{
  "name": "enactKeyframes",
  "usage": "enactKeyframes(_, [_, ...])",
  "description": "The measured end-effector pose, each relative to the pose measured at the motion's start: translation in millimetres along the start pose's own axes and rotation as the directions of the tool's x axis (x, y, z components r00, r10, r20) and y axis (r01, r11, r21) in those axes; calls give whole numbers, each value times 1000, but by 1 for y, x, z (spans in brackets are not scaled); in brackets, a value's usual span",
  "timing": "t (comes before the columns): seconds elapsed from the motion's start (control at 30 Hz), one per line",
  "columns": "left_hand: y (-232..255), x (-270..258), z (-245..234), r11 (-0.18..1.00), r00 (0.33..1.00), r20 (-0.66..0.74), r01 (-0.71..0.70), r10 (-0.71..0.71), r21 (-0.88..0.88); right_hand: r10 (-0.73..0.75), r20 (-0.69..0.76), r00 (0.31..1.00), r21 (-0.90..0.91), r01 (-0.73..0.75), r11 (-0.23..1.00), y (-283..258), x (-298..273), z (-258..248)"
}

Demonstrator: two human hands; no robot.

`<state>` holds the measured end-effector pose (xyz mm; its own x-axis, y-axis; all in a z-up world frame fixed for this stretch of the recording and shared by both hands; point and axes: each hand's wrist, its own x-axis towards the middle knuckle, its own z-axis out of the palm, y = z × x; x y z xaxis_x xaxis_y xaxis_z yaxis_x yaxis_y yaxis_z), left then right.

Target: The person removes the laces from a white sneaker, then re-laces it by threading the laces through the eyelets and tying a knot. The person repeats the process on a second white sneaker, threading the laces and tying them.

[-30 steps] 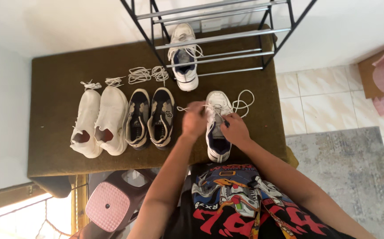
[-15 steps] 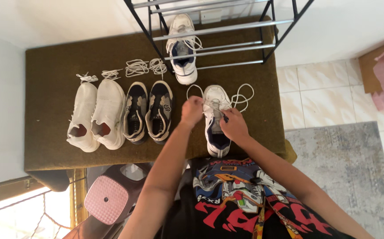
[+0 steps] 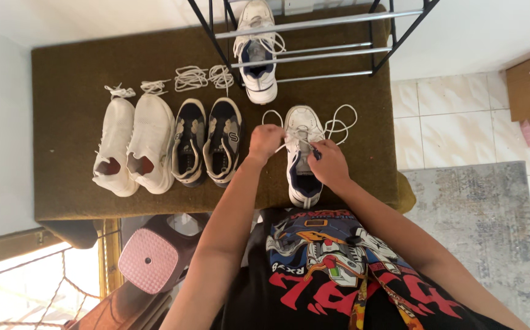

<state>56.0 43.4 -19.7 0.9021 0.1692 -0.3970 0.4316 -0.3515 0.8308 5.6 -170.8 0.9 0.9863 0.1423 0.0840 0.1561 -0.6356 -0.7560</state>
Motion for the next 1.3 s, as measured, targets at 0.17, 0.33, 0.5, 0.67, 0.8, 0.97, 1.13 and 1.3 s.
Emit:
enactKeyframes(0.17, [0, -8, -1, 933, 968, -17, 235, -249, -273, -5, -7, 1000, 32, 6, 999, 6, -1, -3])
enactKeyframes(0.33, [0, -14, 6, 999, 995, -101, -16, 19, 27, 66, -48, 997, 66, -62, 996, 11, -2, -4])
enactKeyframes(0.5, [0, -8, 18, 951, 906, -291, -279, 307, 135, 150, -48, 988, 135, -142, 981, 12, -3, -2])
enactKeyframes(0.67, [5, -9, 19, 979, 945, -266, -166, 193, 120, 49, -89, 995, 115, -38, 993, 15, -9, -1])
enactKeyframes(0.8, [17, -16, 15, 977, 977, -141, -133, 157, 167, -40, -106, 994, 82, 48, 995, 17, -9, -1])
enactKeyframes(0.97, [31, -28, 12, 907, 970, 88, -242, 226, 345, -18, -37, 999, 95, 21, 995, 20, -7, -2])
enactKeyframes(1.13, [45, -29, 13, 964, 989, 144, -63, 26, 260, 52, 92, 994, 219, -71, 973, 25, -1, -6])
enactKeyframes(1.3, [44, -16, 14, 967, 998, 18, -70, 68, 246, 72, 93, 993, 261, -94, 961, 24, 1, -6])
